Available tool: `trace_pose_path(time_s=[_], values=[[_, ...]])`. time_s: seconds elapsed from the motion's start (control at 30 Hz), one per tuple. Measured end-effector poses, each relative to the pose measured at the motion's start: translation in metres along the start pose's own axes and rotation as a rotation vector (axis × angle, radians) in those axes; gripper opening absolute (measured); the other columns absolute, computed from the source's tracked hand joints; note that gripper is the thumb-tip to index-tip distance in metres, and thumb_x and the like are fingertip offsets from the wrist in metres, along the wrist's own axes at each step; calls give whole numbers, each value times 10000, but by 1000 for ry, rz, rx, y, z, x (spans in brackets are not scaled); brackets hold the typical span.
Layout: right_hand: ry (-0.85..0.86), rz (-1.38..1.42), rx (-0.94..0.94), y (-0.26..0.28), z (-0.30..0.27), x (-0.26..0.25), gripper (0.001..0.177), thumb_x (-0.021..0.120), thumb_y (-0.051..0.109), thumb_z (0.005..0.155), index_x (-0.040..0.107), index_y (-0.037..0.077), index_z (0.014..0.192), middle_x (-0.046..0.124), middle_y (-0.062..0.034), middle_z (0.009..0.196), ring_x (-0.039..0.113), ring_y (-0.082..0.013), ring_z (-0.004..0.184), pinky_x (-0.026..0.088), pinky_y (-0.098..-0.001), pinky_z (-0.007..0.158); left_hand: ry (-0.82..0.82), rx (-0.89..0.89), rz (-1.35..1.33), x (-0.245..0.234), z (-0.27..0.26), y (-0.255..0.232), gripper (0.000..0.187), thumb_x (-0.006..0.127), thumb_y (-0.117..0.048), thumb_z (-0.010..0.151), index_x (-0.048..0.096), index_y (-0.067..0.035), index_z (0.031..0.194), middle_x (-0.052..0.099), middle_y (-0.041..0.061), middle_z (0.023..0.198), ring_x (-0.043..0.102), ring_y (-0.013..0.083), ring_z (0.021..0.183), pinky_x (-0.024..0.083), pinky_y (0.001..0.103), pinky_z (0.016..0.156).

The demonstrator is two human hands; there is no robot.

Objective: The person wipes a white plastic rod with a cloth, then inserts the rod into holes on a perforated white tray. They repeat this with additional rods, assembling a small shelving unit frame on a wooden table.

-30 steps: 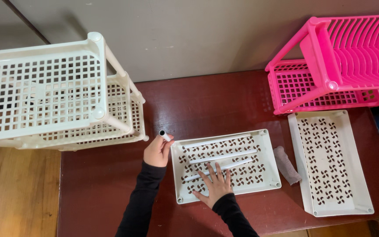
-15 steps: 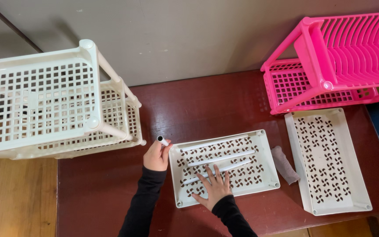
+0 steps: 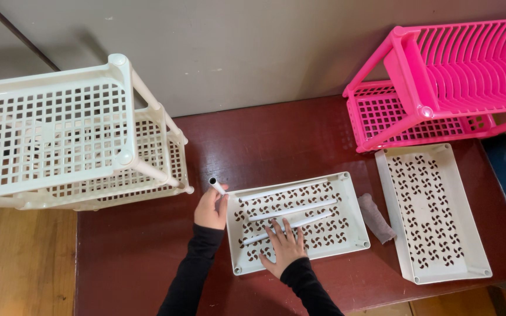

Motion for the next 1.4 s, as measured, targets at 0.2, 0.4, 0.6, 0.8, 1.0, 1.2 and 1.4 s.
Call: trace_pose_path(time_s=[0.2, 0.4, 0.6, 0.8, 1.0, 1.2, 1.4], values=[[-309, 252, -5, -31, 14, 23, 735, 632, 232, 858, 360, 156, 1536, 284, -78, 1639, 187, -283, 1541, 167, -573, 1224, -126, 73, 130, 19, -50, 17, 749, 684, -181, 905, 335, 39, 1531, 389, 292, 1535, 352, 453, 1436, 296, 542, 1184], [-473, 81, 127, -101, 13, 13, 697, 706, 25, 723, 568, 172, 1390, 449, -91, 1550, 386, -311, 1417, 349, -499, 1146, 133, 46, 262, 53, -101, 9, 695, 737, -135, 800, 451, -67, 1430, 311, 260, 1511, 190, 484, 1465, 270, 595, 1156], [-463, 34, 82, -133, 3, 5, 457, 743, 81, 748, 689, 218, 1181, 594, -45, 1201, 525, -272, 1226, 451, -460, 1064, 221, 136, 412, 89, -119, -31, 530, 746, -175, 855, 549, -117, 1343, 344, 210, 1494, 216, 462, 1474, 238, 619, 1186], [-581, 96, 9, -165, -3, -19, 332, 740, 128, 731, 691, 165, 1057, 613, -58, 1095, 556, -294, 1097, 488, -462, 935, 120, 287, 288, 124, -144, -75, 720, 787, -259, 773, 493, 17, 1369, 330, 295, 1479, 243, 508, 1411, 265, 653, 1121], [-736, 275, -7, -228, -5, -59, 327, 720, 112, 774, 650, 105, 1094, 660, -105, 1084, 578, -338, 1071, 512, -480, 891, 259, 408, 327, 172, -173, -66, 600, 838, -390, 760, 607, -51, 1199, 556, 196, 1282, 537, 421, 1189, 456, 519, 971], [-663, 637, 28, -272, 23, -81, 322, 761, 96, 804, 619, 68, 1091, 683, -110, 960, 702, -248, 852, 594, -357, 757, 292, 337, 392, 191, -178, -36, 236, 788, -296, 855, 646, -109, 839, 640, 34, 828, 642, 260, 808, 535, 394, 695], [-660, 881, -57, -290, 36, -110, 281, 709, -11, 848, 664, 52, 1118, 700, -65, 1064, 718, -150, 953, 605, -284, 811, 331, 216, 370, 188, -181, -32, 231, 787, -275, 817, 634, -104, 793, 655, 41, 832, 650, 265, 809, 535, 400, 680]])
Point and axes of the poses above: each hand's wrist, its own z-axis towards the middle knuckle, its own x-axis out of the palm, y = z × x, the point moved 7 cm from there along z, towards the middle knuckle
